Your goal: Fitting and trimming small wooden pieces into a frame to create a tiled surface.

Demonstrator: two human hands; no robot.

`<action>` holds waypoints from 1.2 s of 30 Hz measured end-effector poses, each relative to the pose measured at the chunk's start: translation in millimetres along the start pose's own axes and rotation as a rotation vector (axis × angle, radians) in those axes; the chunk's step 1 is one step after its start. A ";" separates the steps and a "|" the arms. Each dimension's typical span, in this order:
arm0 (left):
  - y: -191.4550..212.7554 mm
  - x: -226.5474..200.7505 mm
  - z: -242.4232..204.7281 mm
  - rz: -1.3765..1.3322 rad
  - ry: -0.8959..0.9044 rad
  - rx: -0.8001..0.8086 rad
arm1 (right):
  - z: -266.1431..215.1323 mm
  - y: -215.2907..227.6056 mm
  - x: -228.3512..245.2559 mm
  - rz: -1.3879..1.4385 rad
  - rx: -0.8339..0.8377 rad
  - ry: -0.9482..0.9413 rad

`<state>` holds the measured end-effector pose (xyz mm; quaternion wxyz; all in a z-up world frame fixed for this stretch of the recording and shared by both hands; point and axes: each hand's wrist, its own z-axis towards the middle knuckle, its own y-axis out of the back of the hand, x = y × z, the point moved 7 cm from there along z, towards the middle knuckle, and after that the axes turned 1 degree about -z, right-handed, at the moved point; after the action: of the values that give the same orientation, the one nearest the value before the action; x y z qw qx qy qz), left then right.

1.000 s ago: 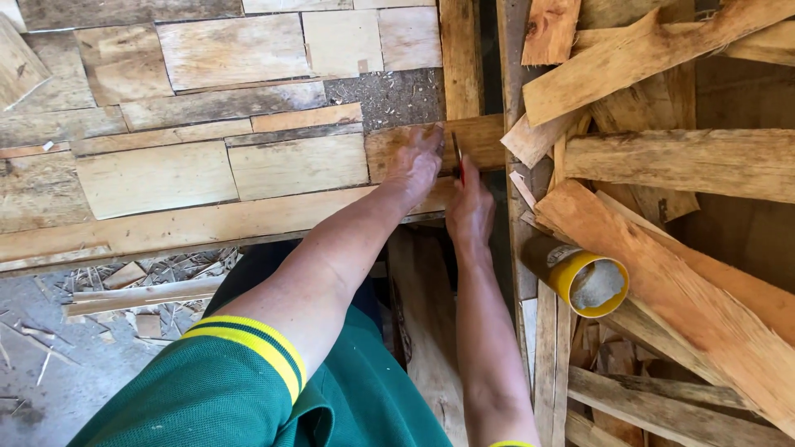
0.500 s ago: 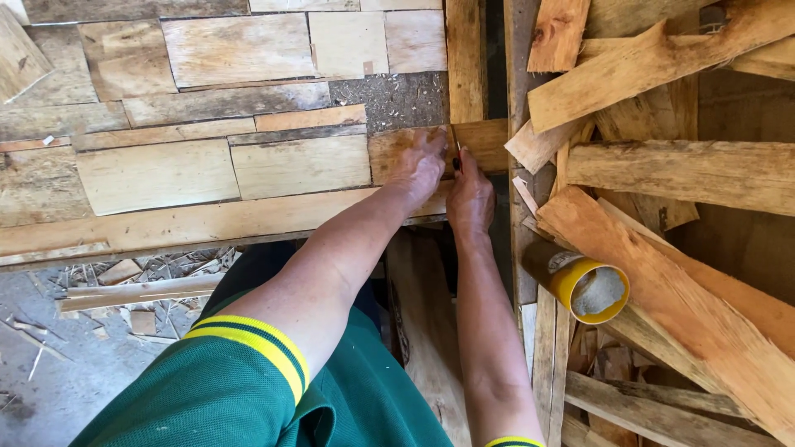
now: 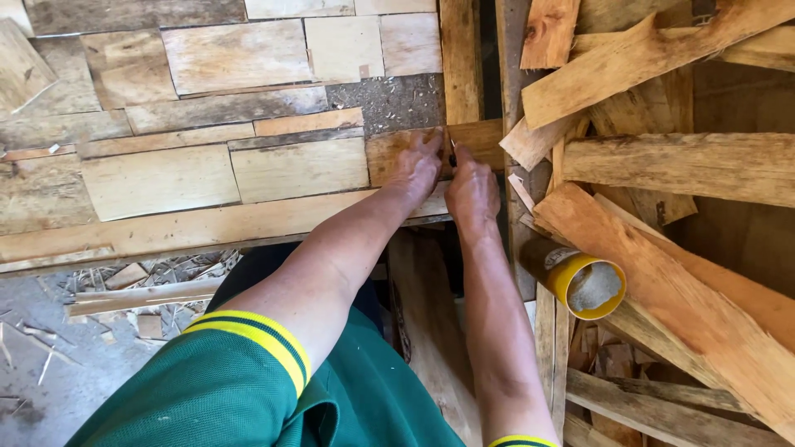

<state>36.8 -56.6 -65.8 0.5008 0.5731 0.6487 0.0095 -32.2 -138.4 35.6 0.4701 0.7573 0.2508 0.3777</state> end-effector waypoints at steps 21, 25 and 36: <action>18.3 -30.7 -19.6 0.510 -0.365 -0.033 | -98.8 -21.8 -55.3 0.180 -0.104 -0.064; 25.4 -40.5 -28.2 0.760 -0.368 0.063 | -117.3 -29.9 -57.6 0.201 -0.191 -0.063; 45.3 -36.7 -4.6 0.505 -0.326 -0.255 | -159.9 -53.7 -45.3 0.336 -0.333 -0.076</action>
<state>61.2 -66.1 -13.5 0.6475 0.6425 0.3910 0.1228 -189.3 -64.9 15.5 0.5283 0.7141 0.0376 0.4579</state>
